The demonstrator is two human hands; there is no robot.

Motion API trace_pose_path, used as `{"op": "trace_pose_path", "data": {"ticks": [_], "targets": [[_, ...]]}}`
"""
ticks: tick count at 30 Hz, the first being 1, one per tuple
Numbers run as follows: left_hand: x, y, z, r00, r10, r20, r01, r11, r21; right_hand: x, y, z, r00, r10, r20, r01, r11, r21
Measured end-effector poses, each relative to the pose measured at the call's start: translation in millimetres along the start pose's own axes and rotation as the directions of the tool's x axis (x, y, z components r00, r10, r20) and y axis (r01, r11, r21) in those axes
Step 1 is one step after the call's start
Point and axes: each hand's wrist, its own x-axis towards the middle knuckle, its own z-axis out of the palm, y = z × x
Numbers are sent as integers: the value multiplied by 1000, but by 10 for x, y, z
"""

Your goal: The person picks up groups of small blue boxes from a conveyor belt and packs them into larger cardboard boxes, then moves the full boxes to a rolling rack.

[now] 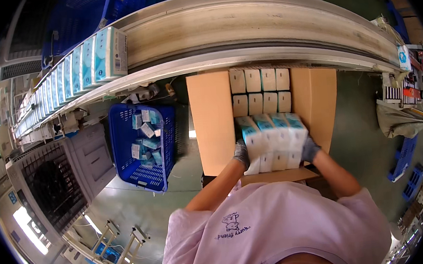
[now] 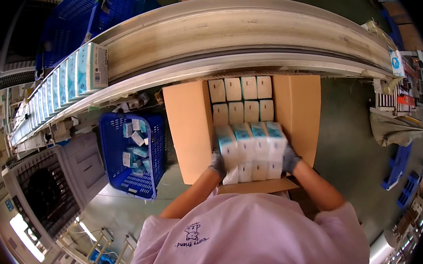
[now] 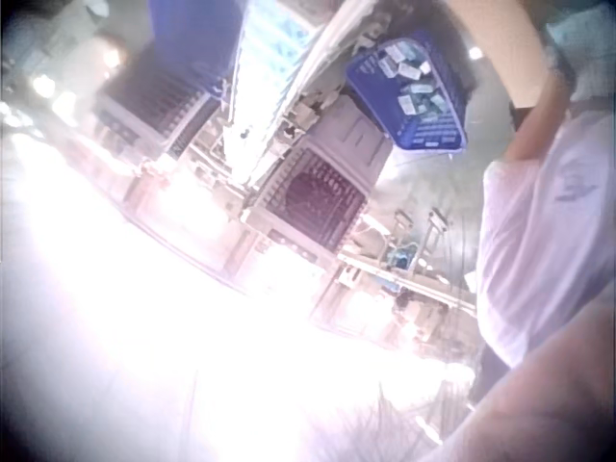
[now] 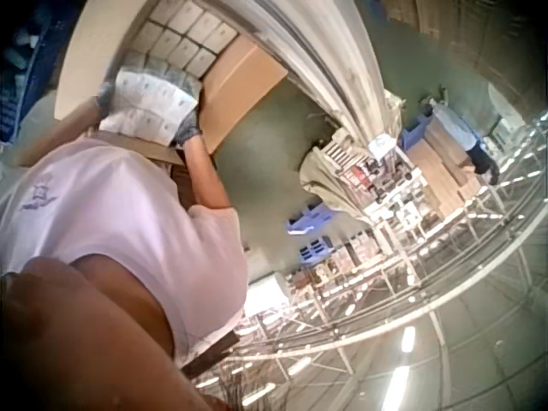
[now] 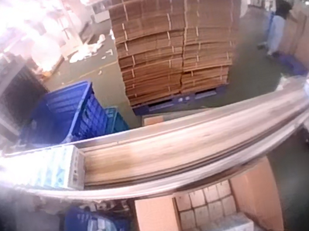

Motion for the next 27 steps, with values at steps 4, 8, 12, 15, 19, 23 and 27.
{"op": "trace_pose_path", "data": {"ticks": [4,8,12,15,19,23,27], "targets": [[-227,11,-17,950,-17,-311,49,994,95,81,94,-169,999,14,-49,-12,999,32],[-1156,524,273,980,167,108,-179,512,840,-717,-42,283,904,-421,-79,184,548,-816],[-1791,1755,990,651,597,468,-698,230,678,-922,-581,1062,599,-663,449,699,160,-697],[-1720,2391,1080,86,861,501,-599,-357,717,-780,-915,1451,426,-678,599,800,-27,-599],[-1596,2772,1170,-143,671,727,262,-683,682,-635,-999,2155,432,-610,665,823,-36,-567],[-1400,2925,1086,-52,721,691,391,-622,679,-394,-1117,2767,203,-376,904,735,-552,-395],[-1191,2857,1108,-96,656,749,447,-644,621,231,-1533,3412,-90,-306,948,562,-801,-205]]}}
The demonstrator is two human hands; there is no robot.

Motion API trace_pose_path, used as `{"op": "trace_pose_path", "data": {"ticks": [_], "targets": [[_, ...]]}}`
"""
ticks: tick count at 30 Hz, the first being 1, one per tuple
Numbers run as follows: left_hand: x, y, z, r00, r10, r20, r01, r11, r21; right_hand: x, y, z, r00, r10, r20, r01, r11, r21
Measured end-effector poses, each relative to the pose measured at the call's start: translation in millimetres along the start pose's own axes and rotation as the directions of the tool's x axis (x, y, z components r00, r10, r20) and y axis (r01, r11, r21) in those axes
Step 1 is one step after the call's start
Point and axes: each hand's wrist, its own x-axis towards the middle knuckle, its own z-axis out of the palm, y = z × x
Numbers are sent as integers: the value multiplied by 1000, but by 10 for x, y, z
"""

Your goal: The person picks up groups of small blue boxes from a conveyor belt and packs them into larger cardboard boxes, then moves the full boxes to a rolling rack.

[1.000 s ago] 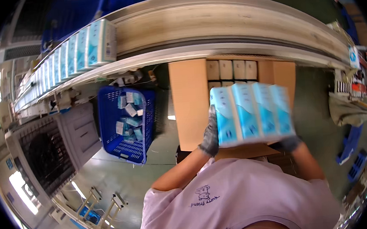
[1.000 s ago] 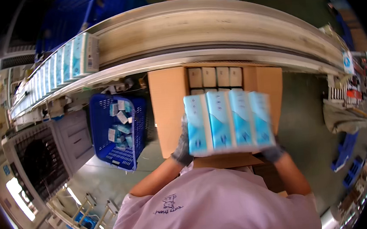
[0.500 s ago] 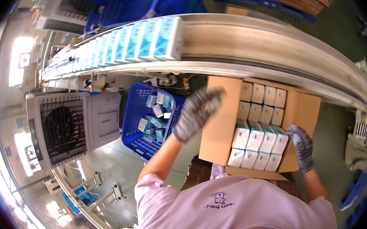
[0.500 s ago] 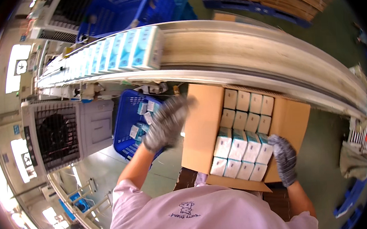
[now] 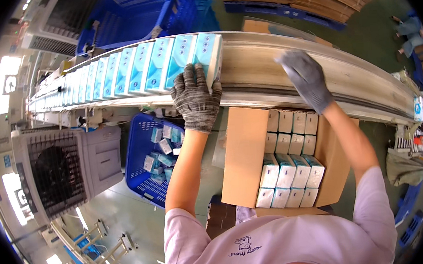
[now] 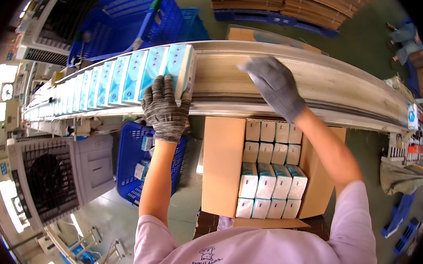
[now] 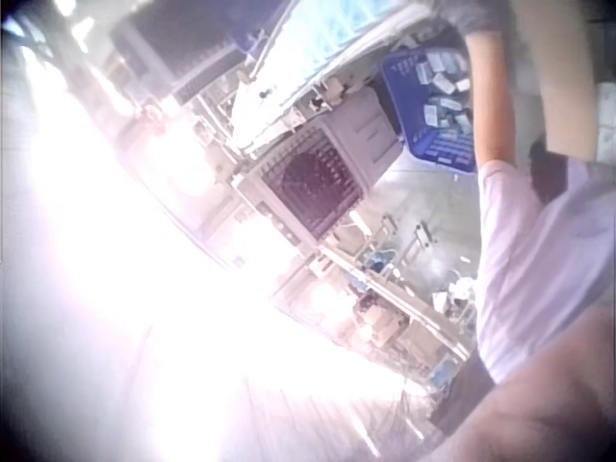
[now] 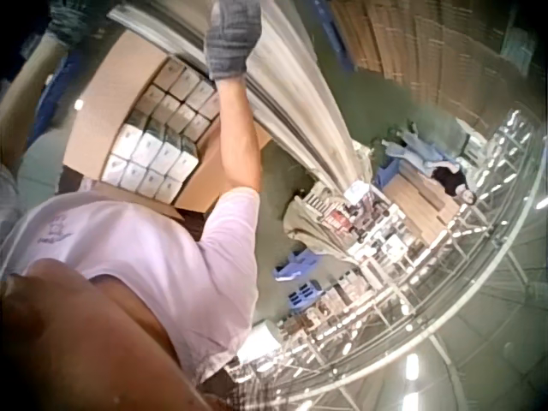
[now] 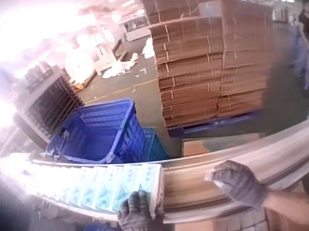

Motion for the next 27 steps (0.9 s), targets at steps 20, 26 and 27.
{"op": "trace_pose_path", "data": {"ticks": [20,26,27], "targets": [[-44,536,132,998,64,-6,-64,992,-111,876,745,506,861,-314,399,450,836,-314],[-20,717,127,997,80,2,-79,991,-111,551,820,572,978,88,187,-100,993,59],[-33,739,143,997,83,-3,-83,990,-113,506,789,573,978,138,153,-152,985,85]]}}
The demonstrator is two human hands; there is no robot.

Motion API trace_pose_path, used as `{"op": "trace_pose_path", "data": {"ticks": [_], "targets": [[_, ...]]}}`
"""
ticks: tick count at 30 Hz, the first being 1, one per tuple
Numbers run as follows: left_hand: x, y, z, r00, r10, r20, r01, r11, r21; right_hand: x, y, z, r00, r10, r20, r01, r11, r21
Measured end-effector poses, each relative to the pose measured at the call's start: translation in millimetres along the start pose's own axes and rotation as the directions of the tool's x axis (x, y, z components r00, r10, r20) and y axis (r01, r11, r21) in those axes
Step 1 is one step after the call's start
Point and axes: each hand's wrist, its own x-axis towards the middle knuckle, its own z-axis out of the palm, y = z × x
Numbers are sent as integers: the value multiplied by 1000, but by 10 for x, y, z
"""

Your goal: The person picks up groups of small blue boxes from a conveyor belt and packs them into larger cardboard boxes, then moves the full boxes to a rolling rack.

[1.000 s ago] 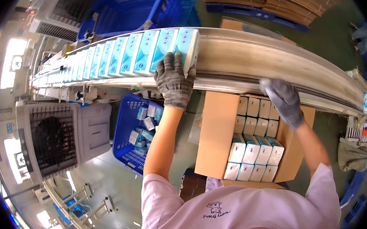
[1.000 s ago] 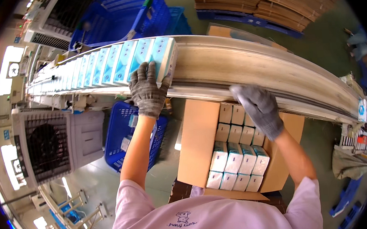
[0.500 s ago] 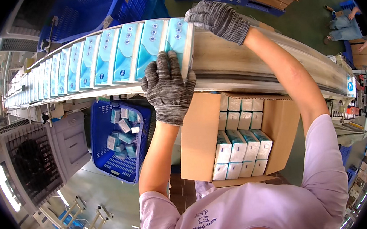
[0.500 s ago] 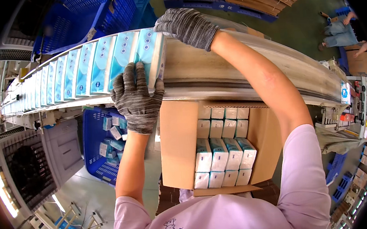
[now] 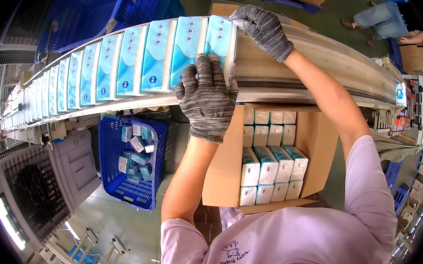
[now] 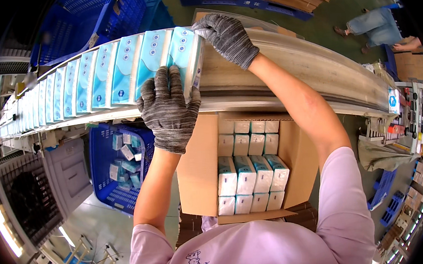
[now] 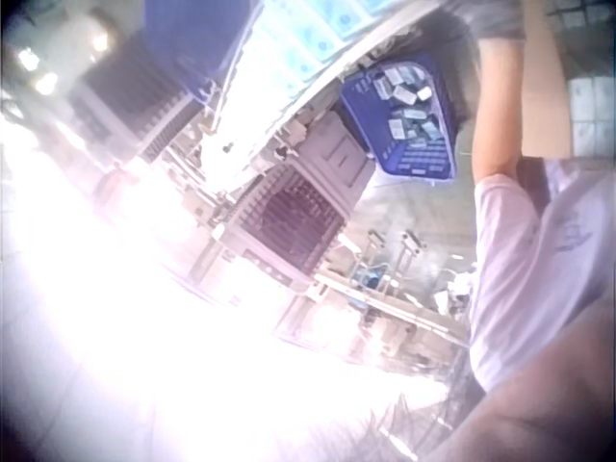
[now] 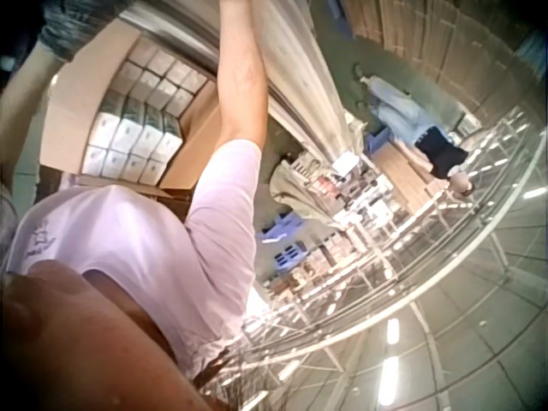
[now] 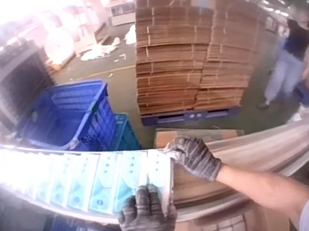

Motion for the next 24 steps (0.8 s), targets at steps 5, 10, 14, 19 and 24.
{"op": "trace_pose_path", "data": {"ticks": [5,10,14,19,24], "targets": [[6,161,18,999,28,20,-28,999,-17,-258,145,84,974,-19,-224,4,998,-67],[-7,267,32,997,56,46,-54,998,-40,-222,261,-264,850,-523,67,445,643,-623],[34,413,14,997,70,34,-65,991,-119,-274,300,-438,833,-535,143,468,542,-698],[-41,553,-88,966,-35,-256,-93,878,-470,-571,-262,-745,869,-439,-227,330,858,-394],[-44,736,-597,964,36,-265,-212,703,-679,-954,-787,-1341,900,-394,-187,267,837,-479]]}}
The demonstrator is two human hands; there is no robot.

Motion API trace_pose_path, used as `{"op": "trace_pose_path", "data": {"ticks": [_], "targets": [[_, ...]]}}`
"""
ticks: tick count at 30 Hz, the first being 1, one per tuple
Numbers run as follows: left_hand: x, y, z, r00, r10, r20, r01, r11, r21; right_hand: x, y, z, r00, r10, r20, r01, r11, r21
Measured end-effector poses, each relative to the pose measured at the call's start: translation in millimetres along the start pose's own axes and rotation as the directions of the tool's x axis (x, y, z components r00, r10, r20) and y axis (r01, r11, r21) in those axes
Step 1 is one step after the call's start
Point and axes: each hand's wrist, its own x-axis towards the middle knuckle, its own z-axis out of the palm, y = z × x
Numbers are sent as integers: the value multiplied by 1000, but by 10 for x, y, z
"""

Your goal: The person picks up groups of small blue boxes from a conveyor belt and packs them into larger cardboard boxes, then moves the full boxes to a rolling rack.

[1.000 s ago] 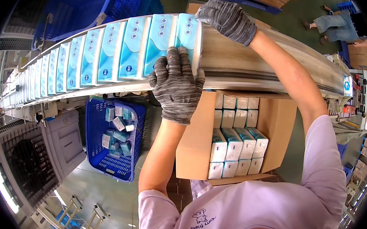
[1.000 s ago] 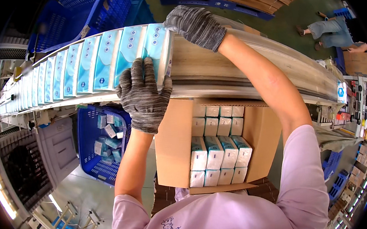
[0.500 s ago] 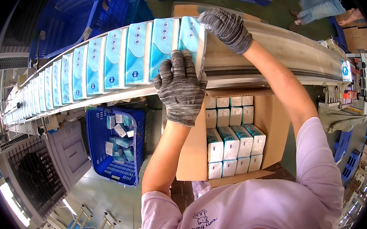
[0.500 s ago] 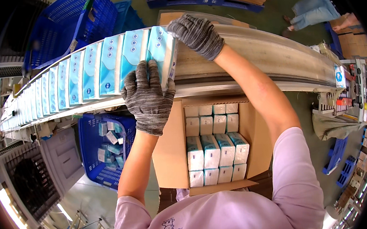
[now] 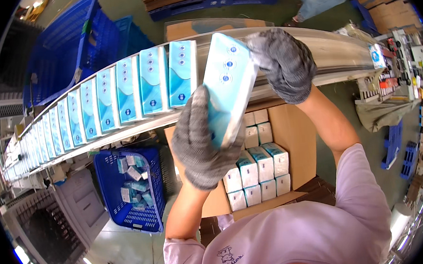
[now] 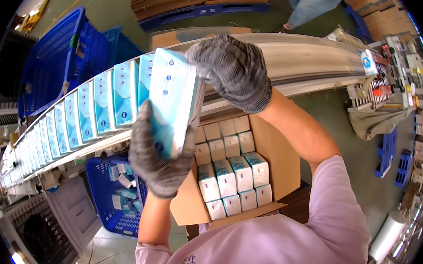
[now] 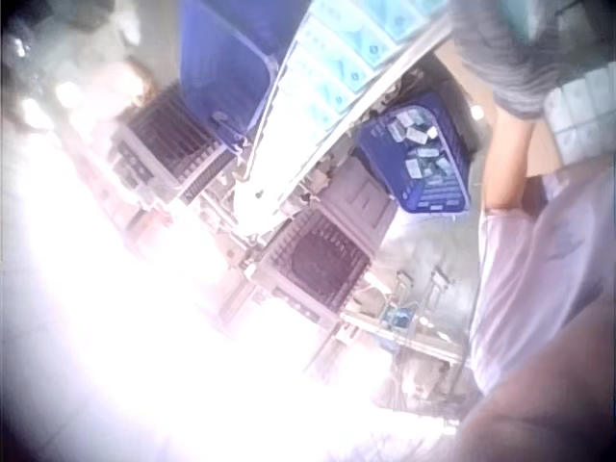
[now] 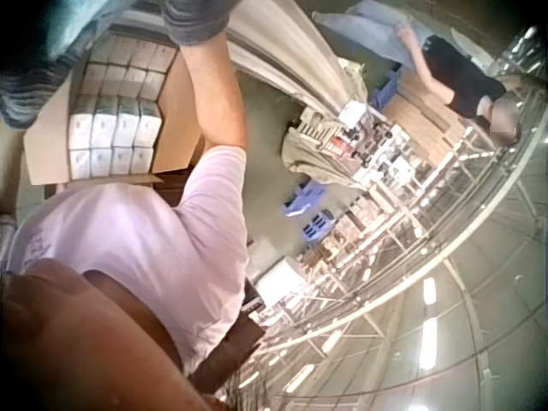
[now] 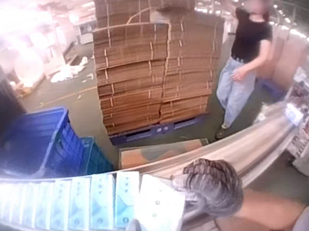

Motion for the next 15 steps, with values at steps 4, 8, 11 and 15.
{"op": "trace_pose_path", "data": {"ticks": [4,8,11,15], "targets": [[146,290,-370,966,91,241,-117,988,97,-24,-163,-492,987,-118,111,133,981,-142],[116,419,-520,950,107,294,-134,988,72,-125,-298,-688,967,-168,193,206,959,-194],[55,505,-577,953,53,298,-25,995,-96,-179,-463,-766,983,49,175,-59,997,55],[-47,535,-745,958,-48,282,71,995,-74,-192,-775,-497,959,262,-113,-241,956,165]]}}
